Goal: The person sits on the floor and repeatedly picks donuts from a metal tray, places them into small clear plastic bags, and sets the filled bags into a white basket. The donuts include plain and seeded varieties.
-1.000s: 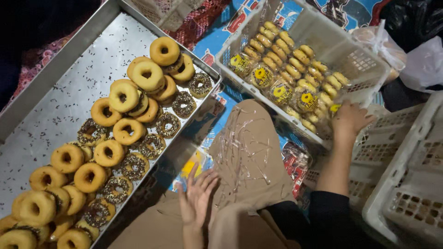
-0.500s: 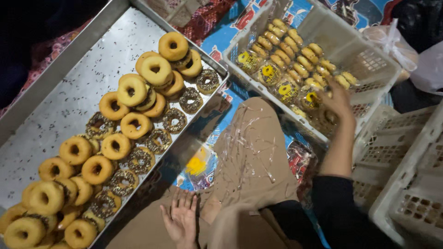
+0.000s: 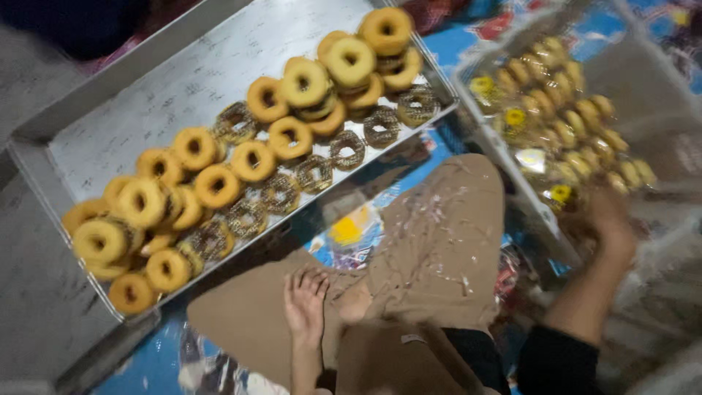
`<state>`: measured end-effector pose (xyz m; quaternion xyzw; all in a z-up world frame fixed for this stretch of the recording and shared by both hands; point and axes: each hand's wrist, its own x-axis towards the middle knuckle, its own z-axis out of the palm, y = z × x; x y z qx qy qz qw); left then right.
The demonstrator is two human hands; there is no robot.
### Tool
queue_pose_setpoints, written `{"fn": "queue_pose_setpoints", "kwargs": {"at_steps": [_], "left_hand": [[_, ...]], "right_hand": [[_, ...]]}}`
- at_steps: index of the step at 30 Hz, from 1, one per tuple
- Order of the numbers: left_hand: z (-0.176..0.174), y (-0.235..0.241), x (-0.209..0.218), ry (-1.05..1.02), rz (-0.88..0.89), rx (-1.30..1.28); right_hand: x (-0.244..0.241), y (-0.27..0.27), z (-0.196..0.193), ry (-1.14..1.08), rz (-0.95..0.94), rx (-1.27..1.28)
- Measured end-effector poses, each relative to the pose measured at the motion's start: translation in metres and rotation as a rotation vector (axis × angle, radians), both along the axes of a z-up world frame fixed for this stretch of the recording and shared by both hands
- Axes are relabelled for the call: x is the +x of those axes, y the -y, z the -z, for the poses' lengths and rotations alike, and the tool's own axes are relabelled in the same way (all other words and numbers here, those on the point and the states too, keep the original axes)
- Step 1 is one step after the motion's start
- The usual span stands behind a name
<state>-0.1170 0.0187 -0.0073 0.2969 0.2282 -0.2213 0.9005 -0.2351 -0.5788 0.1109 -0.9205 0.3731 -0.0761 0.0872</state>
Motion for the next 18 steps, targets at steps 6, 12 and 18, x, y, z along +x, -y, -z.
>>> {"fn": "queue_pose_setpoints", "kwargs": {"at_steps": [6,12,18], "left_hand": [[0.011,0.061,0.043,0.468,0.424,1.028],[0.014,0.101,0.057,0.995,0.671,1.753],[0.026,0.093,0.065,0.86,0.62,1.62]], "right_hand": [[0.114,-0.196,0.004,0.122,-0.732,0.621],[0.241,-0.351,0.15,0.012,-1.04,-0.137],[0.245,-0.346,0.189,-0.105,-1.075,-0.177]]}}
